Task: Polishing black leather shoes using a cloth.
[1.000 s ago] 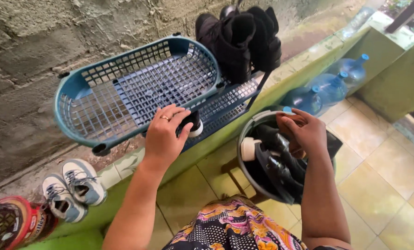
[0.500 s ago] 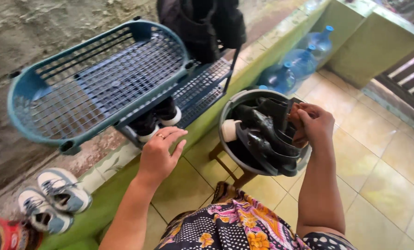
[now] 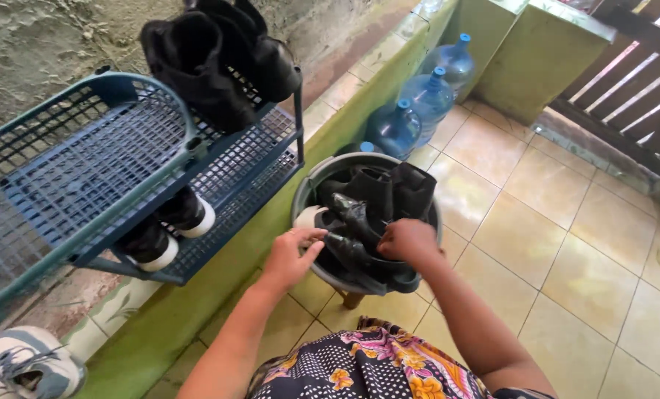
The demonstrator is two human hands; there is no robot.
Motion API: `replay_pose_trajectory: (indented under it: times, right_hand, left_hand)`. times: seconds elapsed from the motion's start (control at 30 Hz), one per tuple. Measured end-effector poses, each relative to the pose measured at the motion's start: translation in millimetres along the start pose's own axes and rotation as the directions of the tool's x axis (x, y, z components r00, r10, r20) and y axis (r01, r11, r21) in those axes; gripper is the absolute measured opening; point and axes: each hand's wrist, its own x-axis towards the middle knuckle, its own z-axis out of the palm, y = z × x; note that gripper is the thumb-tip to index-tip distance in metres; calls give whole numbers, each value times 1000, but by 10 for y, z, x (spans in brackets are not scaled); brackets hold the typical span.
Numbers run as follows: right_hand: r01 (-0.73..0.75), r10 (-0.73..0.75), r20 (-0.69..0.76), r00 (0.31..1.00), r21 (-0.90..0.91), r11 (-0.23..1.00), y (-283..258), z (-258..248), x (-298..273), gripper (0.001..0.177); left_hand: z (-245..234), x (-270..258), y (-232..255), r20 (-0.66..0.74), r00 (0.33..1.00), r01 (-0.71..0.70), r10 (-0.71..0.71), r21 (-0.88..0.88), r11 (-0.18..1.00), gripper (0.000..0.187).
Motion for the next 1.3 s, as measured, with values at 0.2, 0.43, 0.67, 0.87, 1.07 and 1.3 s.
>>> replay_pose_trajectory:
  times: [0.2, 0.43, 0.67, 0.87, 1.07, 1.3]
  right_hand:
    - [163, -162, 22, 987, -105, 981, 234, 589, 408, 15]
    - [227, -219, -86, 972, 97, 969, 51, -148, 101, 16]
    - [414, -370, -188, 910, 484, 771, -426, -631, -202, 15]
    - [348, -214, -327, 920, 935, 66, -450, -1073, -233, 35]
    - [812, -578, -598, 555, 237, 534, -865, -747, -617, 39]
    - [696, -633, -631, 448, -199, 690, -1170, -500, -193, 34]
  left_hand:
    - [586, 108, -198, 79, 992, 105, -101, -52, 993, 38]
    - [1133, 251, -879, 1, 937, 339, -349, -249, 907, 67]
    - [1057, 563, -297, 12, 959, 186, -284, -781, 595, 74]
    - [672, 507, -58, 113, 967, 143, -229, -982, 120, 78]
    - [464, 381, -11, 193, 974, 201, -120, -978, 59, 88]
    - [610, 224, -25, 274, 930, 306, -245, -947, 100, 77]
